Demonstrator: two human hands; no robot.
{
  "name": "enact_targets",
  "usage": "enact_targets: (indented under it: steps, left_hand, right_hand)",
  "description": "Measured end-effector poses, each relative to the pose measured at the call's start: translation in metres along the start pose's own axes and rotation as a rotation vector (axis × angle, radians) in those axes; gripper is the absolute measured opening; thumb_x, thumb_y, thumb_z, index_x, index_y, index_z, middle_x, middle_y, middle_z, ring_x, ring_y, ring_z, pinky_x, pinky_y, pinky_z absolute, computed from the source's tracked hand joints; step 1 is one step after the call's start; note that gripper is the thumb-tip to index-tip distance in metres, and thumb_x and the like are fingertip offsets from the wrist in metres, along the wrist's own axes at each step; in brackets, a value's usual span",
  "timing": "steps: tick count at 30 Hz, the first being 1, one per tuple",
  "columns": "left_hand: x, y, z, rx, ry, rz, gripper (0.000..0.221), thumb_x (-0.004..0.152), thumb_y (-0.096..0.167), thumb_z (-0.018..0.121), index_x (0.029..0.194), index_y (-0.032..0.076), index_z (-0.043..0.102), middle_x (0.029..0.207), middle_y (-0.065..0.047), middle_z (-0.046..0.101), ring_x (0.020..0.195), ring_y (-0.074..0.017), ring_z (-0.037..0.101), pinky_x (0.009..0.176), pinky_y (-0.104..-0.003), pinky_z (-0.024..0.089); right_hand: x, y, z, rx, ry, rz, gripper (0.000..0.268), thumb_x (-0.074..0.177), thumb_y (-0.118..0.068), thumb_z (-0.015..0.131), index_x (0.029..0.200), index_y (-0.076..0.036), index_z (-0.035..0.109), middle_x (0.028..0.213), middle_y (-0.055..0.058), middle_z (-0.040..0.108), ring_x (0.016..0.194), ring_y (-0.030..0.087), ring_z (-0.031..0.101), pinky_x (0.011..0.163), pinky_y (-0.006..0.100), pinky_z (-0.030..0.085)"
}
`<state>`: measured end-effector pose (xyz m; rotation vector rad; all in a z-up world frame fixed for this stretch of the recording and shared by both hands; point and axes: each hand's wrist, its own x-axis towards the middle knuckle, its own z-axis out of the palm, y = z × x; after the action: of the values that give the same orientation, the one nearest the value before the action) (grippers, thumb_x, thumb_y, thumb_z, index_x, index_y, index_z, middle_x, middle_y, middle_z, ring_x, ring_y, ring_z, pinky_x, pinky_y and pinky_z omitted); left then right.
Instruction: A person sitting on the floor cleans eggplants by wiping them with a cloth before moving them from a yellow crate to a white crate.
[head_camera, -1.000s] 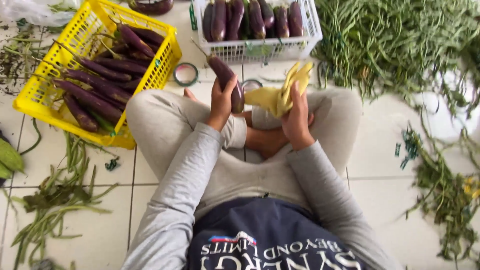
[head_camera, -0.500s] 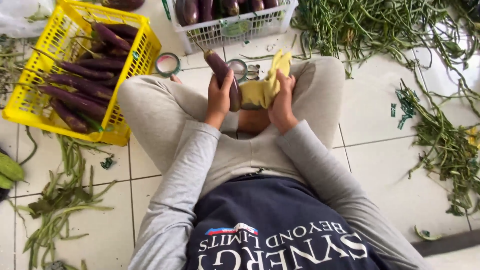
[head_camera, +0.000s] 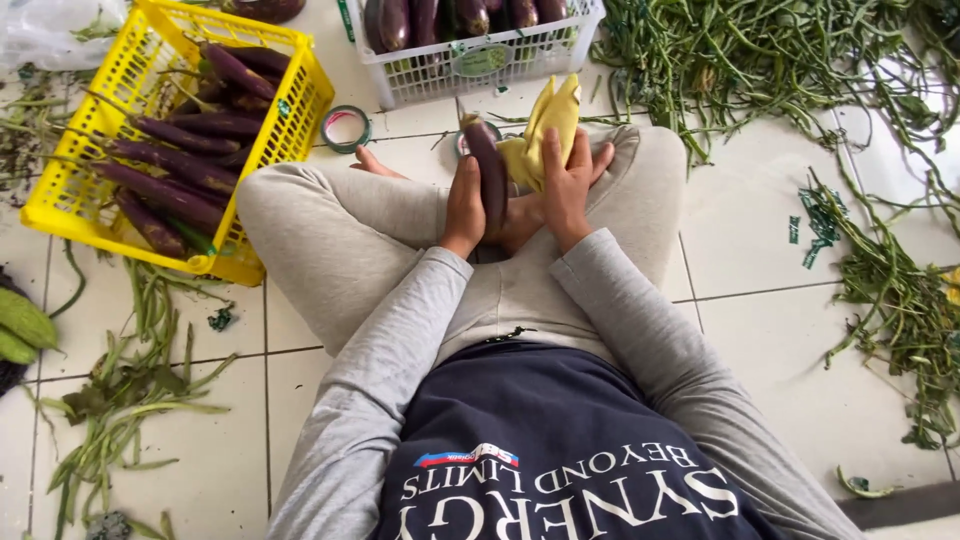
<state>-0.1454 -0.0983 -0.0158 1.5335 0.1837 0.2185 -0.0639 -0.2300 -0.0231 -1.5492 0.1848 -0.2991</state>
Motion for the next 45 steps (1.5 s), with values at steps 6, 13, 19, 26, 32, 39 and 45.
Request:
enact_targets:
  steps: [6,13,19,26,32,39,45]
  left_hand:
    - [-0.004,0.024,-0.008,0.003,0.098,0.224,0.051,0.109,0.019,0.03,0.15,-0.012,0.029,0.145,-0.04,0.042,0.143,-0.0479,0.036,0.123,-0.054,0.026]
    - [0.008,0.008,-0.003,-0.144,0.172,0.114,0.058,0.112,0.037,0.036,0.151,-0.006,0.037,0.154,-0.037,0.036,0.148,-0.0398,0.03,0.126,-0.05,0.021]
    - [0.01,-0.008,-0.007,0.159,-0.025,0.124,0.059,0.108,0.05,0.044,0.143,0.003,0.053,0.141,-0.025,0.056,0.137,-0.0342,0.049,0.119,-0.046,0.036]
    - [0.04,-0.036,-0.018,-0.34,0.18,0.23,0.031,0.108,0.043,0.044,0.109,0.016,0.06,0.096,-0.001,0.062,0.091,-0.0118,0.058,0.086,-0.028,0.045]
    - [0.0,0.01,-0.013,0.201,-0.095,0.197,0.044,0.111,0.045,0.031,0.127,0.015,0.058,0.113,-0.017,0.068,0.115,-0.033,0.064,0.1,-0.047,0.047]
    - [0.018,-0.004,-0.017,-0.336,0.133,0.21,0.036,0.106,0.045,0.041,0.111,0.016,0.062,0.095,0.001,0.062,0.092,-0.0122,0.061,0.088,-0.03,0.049]
    - [0.03,-0.024,-0.022,-0.468,0.278,0.127,0.038,0.106,0.052,0.048,0.101,0.017,0.061,0.095,0.002,0.058,0.089,-0.0116,0.055,0.086,-0.028,0.046]
  right_hand:
    - [-0.068,-0.051,0.007,-0.02,-0.703,-0.645,0.062,0.105,-0.015,0.066,0.158,-0.004,0.036,0.166,0.02,0.023,0.154,0.04,0.023,0.125,0.055,0.017]
    - [-0.037,-0.015,0.006,-0.048,-0.719,-0.623,0.059,0.104,-0.015,0.065,0.153,0.007,0.039,0.158,0.03,0.031,0.146,0.05,0.032,0.121,0.061,0.024]
    - [-0.034,-0.004,0.0,0.095,-0.59,-0.313,0.049,0.116,-0.024,0.048,0.156,0.0,0.032,0.141,0.029,0.052,0.123,0.027,0.055,0.094,0.05,0.056]
    - [-0.059,-0.039,-0.001,-0.164,-0.775,-0.632,0.057,0.1,-0.018,0.07,0.149,0.001,0.048,0.147,0.032,0.046,0.136,0.049,0.047,0.114,0.057,0.037]
    - [-0.038,-0.02,-0.007,-0.085,-0.659,-0.348,0.05,0.113,-0.034,0.048,0.156,-0.011,0.039,0.136,0.018,0.059,0.123,0.027,0.059,0.102,0.051,0.05]
    - [-0.062,-0.048,-0.003,-0.201,-0.819,-0.698,0.06,0.104,-0.023,0.064,0.153,0.002,0.04,0.15,0.035,0.042,0.135,0.054,0.045,0.11,0.062,0.04]
    - [-0.057,-0.032,0.001,-0.078,-0.867,-0.642,0.065,0.1,-0.017,0.069,0.155,0.001,0.039,0.146,0.031,0.048,0.136,0.046,0.047,0.109,0.057,0.041]
